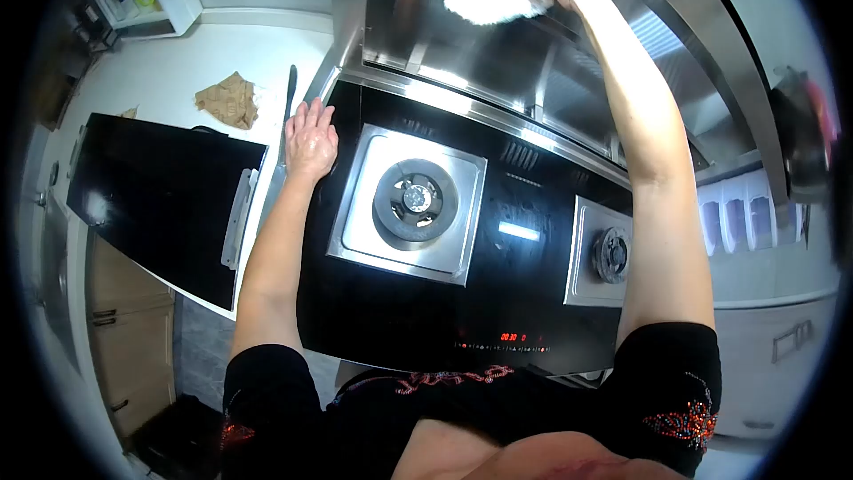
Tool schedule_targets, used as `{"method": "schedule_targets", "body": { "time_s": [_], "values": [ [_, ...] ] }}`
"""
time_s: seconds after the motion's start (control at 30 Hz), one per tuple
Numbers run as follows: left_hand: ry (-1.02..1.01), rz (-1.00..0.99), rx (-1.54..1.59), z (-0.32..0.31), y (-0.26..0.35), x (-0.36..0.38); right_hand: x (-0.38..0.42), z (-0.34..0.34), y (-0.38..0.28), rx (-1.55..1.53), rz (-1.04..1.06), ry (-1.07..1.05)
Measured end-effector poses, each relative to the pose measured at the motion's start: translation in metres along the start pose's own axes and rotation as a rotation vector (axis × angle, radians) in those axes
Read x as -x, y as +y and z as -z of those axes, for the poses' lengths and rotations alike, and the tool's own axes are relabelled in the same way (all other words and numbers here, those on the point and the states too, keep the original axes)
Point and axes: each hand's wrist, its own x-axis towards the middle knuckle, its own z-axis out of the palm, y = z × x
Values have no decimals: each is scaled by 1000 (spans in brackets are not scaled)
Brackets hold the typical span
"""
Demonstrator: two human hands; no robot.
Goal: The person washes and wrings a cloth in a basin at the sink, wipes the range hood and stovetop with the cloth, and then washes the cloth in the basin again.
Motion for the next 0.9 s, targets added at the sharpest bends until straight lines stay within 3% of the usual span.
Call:
{"method": "schedule_targets", "body": {
  "time_s": [0.07, 0.1, 0.17, 0.2, 0.27, 0.4, 0.5, 0.63, 0.77, 0.83, 0.9],
  "values": [
    [21, 4, 30, -8, -4, -1, -53, 13, 61, 475, -12, 602],
    [40, -1, 15, -10, -4, 0, -55, 12, 56, 392, -25, 613],
    [32, 3, 37, -7, -4, 0, -45, 0, 38, 216, -59, 632],
    [66, 6, 43, -9, -4, 1, -29, -5, 22, -61, 97, 527],
    [49, 20, 63, -7, -3, 1, -23, 1, 14, -212, 203, 458],
    [58, 12, 81, -7, -4, 2, -66, 17, 30, 127, 130, 691],
    [75, 12, 88, -4, -3, 2, -114, -1, 34, 401, 121, 700],
    [98, -5, 101, -7, -6, 2, -184, -34, 23, 670, 165, 589],
    [87, -7, 130, -9, -8, 3, -206, -40, 17, 831, 118, 448],
    [83, -7, 155, -9, -9, 2, -185, -22, 21, 860, 39, 364],
    [108, -3, 153, -8, -12, 0, -151, -6, 20, 885, -177, 286]
  ]
}}
